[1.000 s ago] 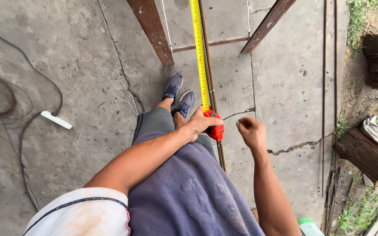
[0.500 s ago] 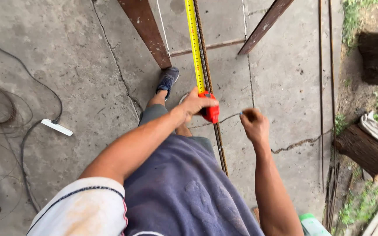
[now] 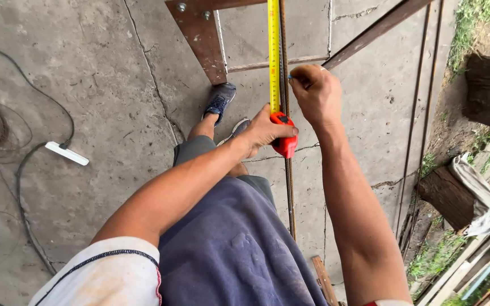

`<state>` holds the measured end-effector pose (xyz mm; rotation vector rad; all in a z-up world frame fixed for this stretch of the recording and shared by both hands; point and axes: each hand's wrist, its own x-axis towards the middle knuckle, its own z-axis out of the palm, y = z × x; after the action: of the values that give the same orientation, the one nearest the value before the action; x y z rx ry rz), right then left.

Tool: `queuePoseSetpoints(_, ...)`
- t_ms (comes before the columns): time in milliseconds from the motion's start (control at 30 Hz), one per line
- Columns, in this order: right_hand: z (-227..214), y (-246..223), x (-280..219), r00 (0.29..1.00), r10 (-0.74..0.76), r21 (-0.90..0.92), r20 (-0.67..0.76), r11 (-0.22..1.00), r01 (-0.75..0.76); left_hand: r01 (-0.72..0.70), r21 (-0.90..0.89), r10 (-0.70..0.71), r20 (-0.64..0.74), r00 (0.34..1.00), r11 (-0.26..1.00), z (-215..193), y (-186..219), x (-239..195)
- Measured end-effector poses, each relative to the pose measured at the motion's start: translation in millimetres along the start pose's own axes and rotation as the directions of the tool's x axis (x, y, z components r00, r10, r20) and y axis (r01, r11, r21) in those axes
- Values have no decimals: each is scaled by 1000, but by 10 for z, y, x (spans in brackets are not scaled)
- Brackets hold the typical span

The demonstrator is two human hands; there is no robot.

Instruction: Measuring lengths of rebar with a tape measure and marking them for processing.

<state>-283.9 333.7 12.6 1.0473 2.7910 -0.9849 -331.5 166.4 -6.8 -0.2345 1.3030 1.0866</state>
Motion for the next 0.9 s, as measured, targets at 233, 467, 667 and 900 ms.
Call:
queuePoseSetpoints(233,40,-89,161,993,-89,-71,80,993,95,-14,-28,14,7,1000,1000,22,80,-106)
queuePoseSetpoints(467,57,-164,222,987,-115,-130,115,983,130,-34,-27,35,18,999,999,3,92,-146)
queuePoseSetpoints(667,-84,152,227,994,-70,-234,82,968,88,-5,-3,5,9,1000,1000,-30,163,-211)
queuePoseSetpoints(900,53,-33,232,982,-162,-216,96,960,180,-27,12,27,19,999,1000,1,110,-148)
